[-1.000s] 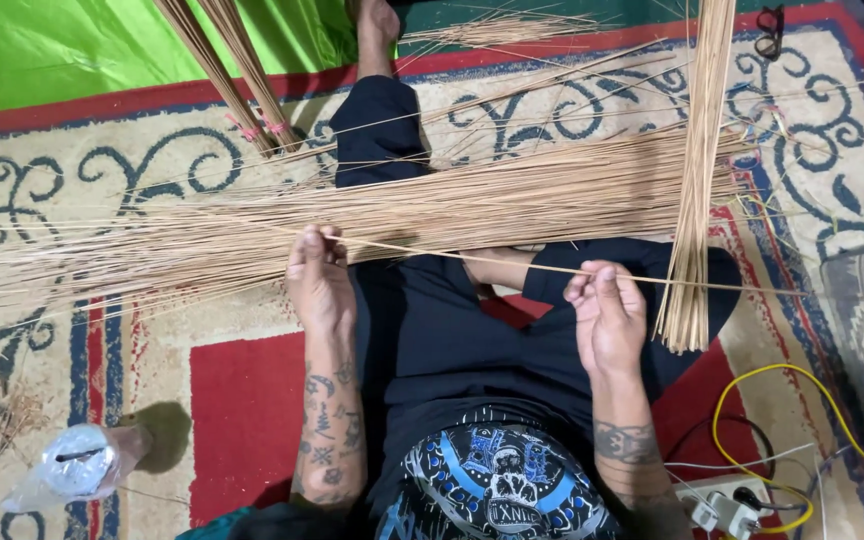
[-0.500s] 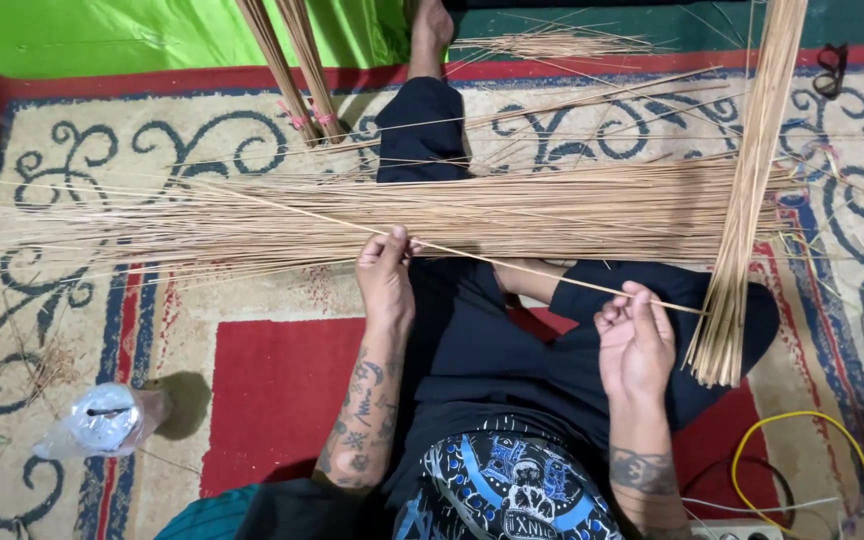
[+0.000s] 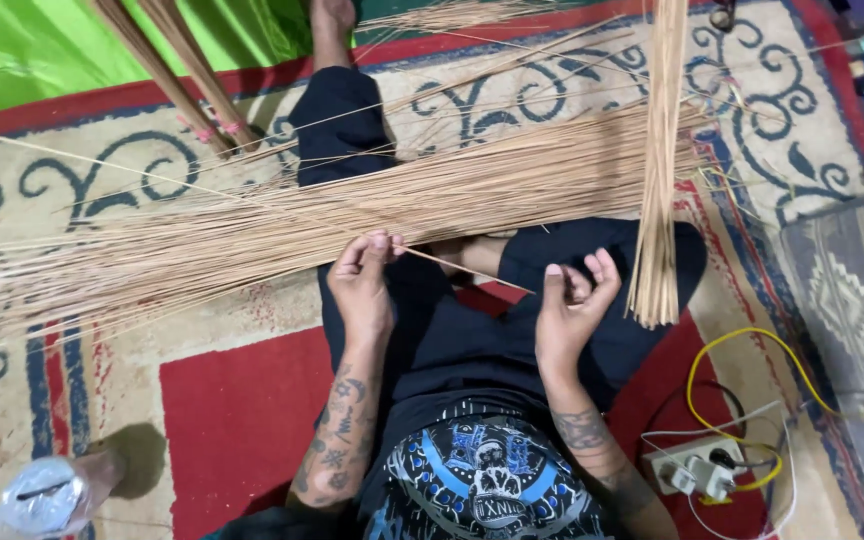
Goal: Weaving thin wooden sticks together to create a large mat or screen while sitting on the floor.
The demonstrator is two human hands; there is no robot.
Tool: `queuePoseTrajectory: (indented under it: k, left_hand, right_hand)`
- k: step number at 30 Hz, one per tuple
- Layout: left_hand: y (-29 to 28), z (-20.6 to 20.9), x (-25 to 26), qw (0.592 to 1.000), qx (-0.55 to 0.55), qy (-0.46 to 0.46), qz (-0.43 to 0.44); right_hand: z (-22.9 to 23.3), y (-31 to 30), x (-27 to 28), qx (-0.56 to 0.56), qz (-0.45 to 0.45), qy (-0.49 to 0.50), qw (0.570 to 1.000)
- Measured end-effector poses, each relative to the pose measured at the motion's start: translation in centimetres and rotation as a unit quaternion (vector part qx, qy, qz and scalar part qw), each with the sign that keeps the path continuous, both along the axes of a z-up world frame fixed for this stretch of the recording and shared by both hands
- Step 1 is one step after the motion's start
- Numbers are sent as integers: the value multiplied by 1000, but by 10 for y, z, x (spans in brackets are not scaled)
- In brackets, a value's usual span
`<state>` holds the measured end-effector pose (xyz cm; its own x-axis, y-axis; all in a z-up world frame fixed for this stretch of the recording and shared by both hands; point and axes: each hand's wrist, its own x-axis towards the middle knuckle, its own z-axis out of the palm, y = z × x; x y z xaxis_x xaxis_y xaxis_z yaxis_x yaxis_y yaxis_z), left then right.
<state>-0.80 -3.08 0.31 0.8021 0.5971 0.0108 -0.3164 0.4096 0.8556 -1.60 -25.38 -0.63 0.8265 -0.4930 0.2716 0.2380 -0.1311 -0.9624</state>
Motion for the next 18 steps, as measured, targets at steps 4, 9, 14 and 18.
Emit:
queuePoseTrajectory:
  k: [4, 9, 14, 18]
  left_hand:
    - [-9, -2, -3, 999, 32, 14, -15]
    - [-46, 13, 15, 991, 112, 23, -71]
    - [-89, 28, 54, 976, 150, 17, -160]
    - [-126, 24, 79, 940, 155, -64, -297]
  right_hand:
    - [47, 4, -2, -327, 101, -111, 933]
    - [44, 8, -18, -170, 282, 91, 940]
    - [34, -22, -13, -176, 207, 78, 959]
    - [30, -46, -9, -67, 85, 24, 994]
